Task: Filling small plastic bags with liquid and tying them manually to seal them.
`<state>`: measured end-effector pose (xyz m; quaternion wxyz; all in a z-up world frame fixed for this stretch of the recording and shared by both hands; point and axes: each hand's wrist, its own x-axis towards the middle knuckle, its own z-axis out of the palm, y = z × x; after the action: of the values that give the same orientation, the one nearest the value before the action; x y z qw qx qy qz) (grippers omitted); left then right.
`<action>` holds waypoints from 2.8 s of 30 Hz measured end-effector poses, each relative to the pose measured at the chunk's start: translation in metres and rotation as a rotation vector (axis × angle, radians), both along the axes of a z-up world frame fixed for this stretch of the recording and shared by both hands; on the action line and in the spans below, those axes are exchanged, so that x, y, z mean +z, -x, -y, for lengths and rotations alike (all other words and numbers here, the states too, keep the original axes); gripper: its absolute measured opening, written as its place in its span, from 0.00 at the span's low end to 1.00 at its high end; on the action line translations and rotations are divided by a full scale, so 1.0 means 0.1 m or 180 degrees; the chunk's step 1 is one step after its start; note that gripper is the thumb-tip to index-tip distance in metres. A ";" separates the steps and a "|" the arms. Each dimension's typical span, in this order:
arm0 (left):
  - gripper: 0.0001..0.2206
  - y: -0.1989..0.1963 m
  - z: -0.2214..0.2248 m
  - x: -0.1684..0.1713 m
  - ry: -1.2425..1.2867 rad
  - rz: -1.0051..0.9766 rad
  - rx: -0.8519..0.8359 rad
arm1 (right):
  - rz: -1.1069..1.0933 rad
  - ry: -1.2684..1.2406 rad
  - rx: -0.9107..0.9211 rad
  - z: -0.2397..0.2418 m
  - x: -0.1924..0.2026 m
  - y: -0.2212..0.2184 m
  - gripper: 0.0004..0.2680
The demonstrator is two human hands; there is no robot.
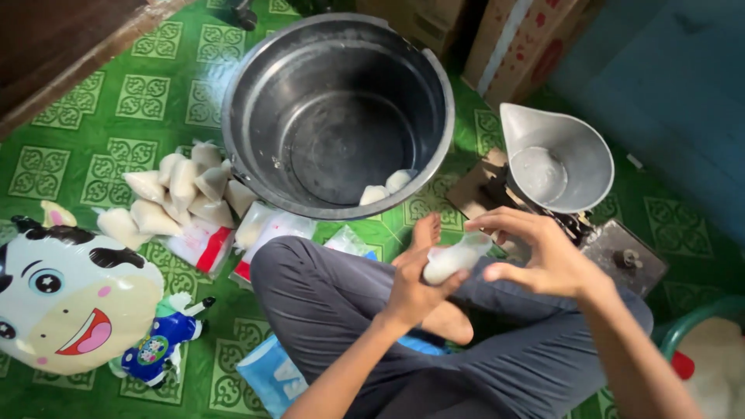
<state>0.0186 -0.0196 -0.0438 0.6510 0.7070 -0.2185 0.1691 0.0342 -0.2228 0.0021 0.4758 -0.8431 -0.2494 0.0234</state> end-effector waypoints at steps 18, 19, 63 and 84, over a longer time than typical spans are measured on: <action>0.19 0.01 -0.04 -0.84 -0.0350 -0.0245 -0.0756 | 0.1092 -0.0078 -0.0873 -0.20 -0.73 0.42 0.04; 0.19 0.01 -0.11 -0.73 -0.0348 -0.0242 -0.0731 | 0.1096 -0.0082 -0.0848 -0.21 -0.65 0.40 0.04; 0.17 -0.93 -1.25 -0.06 -0.5777 -0.1591 -0.2051 | 0.1749 0.0174 0.0351 -1.62 -0.03 -0.25 0.01; 0.11 -0.59 -1.03 0.46 -0.6572 -0.1015 -0.1095 | -0.0302 0.3235 0.1085 -1.89 0.49 -0.57 0.27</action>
<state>0.0772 0.0837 0.0027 -0.2293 0.8911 -0.2655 -0.2879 0.0907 -0.0339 0.0514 0.0080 -0.9127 -0.3182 0.2561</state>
